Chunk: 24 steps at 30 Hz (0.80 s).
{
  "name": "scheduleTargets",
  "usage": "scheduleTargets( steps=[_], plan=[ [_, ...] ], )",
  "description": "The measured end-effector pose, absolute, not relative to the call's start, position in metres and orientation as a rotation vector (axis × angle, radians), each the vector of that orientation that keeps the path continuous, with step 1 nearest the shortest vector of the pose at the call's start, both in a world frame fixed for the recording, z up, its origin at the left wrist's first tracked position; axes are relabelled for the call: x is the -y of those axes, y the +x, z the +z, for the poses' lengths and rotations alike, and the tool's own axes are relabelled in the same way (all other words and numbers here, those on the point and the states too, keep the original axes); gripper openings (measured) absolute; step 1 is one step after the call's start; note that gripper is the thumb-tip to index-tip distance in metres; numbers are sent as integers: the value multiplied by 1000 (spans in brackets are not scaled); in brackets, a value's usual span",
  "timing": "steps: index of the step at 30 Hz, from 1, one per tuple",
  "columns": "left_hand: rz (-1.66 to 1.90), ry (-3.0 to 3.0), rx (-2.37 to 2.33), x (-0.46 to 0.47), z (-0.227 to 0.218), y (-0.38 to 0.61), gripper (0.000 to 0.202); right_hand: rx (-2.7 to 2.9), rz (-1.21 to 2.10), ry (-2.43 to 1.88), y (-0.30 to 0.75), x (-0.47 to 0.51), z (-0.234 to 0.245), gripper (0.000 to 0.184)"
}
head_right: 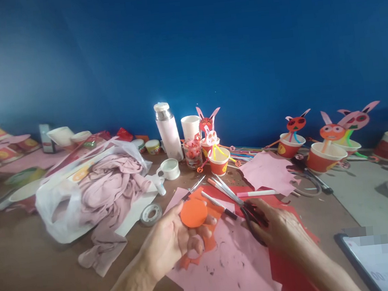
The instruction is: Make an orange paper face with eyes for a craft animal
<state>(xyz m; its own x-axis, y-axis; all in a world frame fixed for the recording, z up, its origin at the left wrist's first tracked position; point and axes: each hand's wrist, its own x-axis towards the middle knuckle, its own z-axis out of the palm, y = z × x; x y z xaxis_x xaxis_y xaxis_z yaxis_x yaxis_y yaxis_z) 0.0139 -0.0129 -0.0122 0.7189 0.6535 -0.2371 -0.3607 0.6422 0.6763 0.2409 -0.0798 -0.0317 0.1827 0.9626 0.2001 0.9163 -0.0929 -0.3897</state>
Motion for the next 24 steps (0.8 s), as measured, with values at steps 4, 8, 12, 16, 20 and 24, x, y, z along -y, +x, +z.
scheduleTargets(
  steps=[4, 8, 12, 16, 20, 24],
  plan=[
    [619, 609, -532, 13, -11, 16, 41, 1880, 55, -2109, 252, 81, -27, 30],
    [704, 599, -595, 17, -3, 6, 31, 1911, 200, -2194, 254, 85, -10, 31],
    [741, 667, -607, 19, 1, -14, 24, 1899, 341, -2203, 258, 87, -1, 30],
    [683, 726, -715, 12, -1, -23, 29, 1901, 357, -2244, 265, 88, 0, 30],
    [620, 762, -736, 1, -12, -20, 32, 1908, 254, -2273, 269, 88, -3, 28],
    [631, 757, -685, -7, -22, -17, 31, 1900, 206, -2356, 266, 85, -6, 26]
  ],
)
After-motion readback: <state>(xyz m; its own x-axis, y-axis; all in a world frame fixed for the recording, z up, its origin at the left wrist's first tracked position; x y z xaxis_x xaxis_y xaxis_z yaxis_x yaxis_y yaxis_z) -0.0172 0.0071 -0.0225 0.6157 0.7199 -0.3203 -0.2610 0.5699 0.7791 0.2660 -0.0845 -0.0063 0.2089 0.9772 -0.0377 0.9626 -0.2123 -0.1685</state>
